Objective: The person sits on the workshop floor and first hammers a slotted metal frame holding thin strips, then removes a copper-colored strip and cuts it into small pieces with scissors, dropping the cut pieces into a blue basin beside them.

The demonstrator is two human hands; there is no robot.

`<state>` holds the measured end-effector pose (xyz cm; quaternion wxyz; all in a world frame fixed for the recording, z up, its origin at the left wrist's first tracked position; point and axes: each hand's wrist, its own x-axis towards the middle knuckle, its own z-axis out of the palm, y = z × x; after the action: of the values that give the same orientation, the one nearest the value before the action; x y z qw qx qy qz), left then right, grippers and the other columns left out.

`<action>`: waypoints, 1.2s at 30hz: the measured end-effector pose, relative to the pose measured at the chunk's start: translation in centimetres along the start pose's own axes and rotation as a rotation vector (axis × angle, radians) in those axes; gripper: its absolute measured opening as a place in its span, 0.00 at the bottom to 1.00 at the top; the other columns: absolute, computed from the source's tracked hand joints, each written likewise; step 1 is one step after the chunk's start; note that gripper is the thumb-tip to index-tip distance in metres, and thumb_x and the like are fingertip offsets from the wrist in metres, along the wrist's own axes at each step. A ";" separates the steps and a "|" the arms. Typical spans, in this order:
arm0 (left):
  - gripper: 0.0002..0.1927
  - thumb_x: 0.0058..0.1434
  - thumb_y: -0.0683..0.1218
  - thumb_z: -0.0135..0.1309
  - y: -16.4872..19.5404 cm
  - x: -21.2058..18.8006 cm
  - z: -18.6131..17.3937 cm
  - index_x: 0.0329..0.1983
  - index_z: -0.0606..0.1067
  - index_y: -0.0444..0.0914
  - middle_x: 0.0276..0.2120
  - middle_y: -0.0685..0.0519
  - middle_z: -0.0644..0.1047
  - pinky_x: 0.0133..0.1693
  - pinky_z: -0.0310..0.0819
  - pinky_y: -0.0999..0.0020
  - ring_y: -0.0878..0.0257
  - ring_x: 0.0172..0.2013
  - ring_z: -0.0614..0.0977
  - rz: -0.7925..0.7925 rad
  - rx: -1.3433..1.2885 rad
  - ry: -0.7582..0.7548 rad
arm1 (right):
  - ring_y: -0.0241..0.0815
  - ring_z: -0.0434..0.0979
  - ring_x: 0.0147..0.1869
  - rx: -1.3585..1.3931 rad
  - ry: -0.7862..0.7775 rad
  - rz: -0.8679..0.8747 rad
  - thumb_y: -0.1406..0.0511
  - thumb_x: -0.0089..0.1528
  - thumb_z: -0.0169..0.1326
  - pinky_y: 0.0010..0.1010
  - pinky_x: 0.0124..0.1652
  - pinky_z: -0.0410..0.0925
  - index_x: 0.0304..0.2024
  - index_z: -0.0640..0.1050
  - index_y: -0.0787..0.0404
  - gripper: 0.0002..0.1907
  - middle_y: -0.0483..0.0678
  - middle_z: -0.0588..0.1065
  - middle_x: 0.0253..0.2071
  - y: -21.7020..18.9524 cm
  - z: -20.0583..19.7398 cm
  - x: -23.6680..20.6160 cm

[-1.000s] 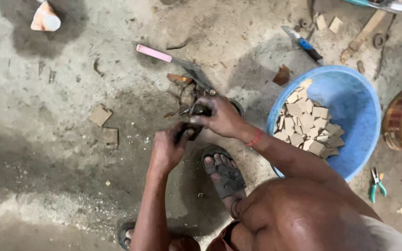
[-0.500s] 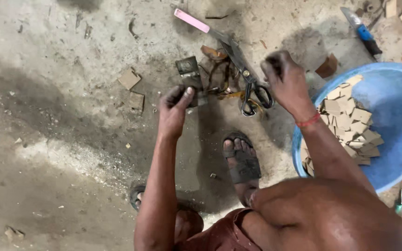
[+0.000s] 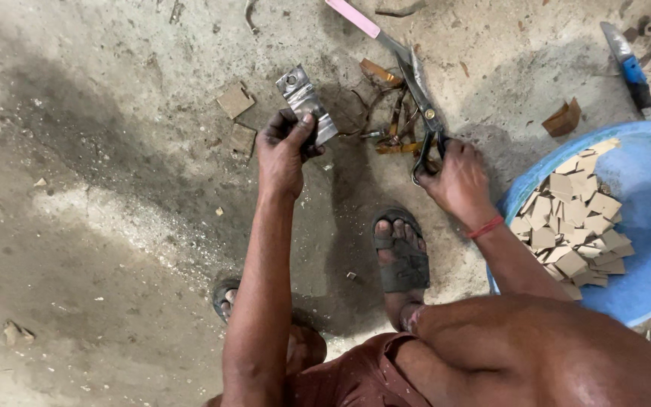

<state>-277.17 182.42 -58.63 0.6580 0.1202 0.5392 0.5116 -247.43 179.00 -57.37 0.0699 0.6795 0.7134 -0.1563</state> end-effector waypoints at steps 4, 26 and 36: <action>0.06 0.63 0.42 0.61 0.0 0.0 -0.2 0.41 0.77 0.38 0.33 0.56 0.81 0.28 0.77 0.71 0.69 0.29 0.80 -0.075 -0.021 0.002 | 0.54 0.80 0.44 0.323 -0.193 0.171 0.56 0.53 0.66 0.44 0.47 0.72 0.46 0.77 0.70 0.27 0.60 0.79 0.41 -1.1 -2.9 1.3; 0.13 0.68 0.44 0.60 -1.9 0.3 -0.1 0.53 0.78 0.33 0.40 0.53 0.81 0.36 0.83 0.66 0.67 0.36 0.81 0.058 0.059 -0.182 | 0.35 0.72 0.32 1.810 -0.423 0.051 0.57 0.63 0.64 0.24 0.30 0.64 0.44 0.73 0.63 0.19 0.45 0.72 0.32 -2.3 -2.9 -4.6; 0.11 0.66 0.45 0.59 -1.8 1.0 -0.5 0.48 0.78 0.35 0.37 0.53 0.82 0.33 0.86 0.63 0.65 0.34 0.82 0.036 -0.005 -0.124 | 0.42 0.77 0.36 0.864 -0.418 -0.330 0.47 0.64 0.56 0.32 0.37 0.71 0.44 0.74 0.63 0.25 0.47 0.76 0.33 -7.7 -1.4 -5.9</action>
<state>-276.70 182.20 -60.71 0.6812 0.1597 0.4939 0.5163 -254.56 173.68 -53.26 -0.1019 0.4787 0.6523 -0.5787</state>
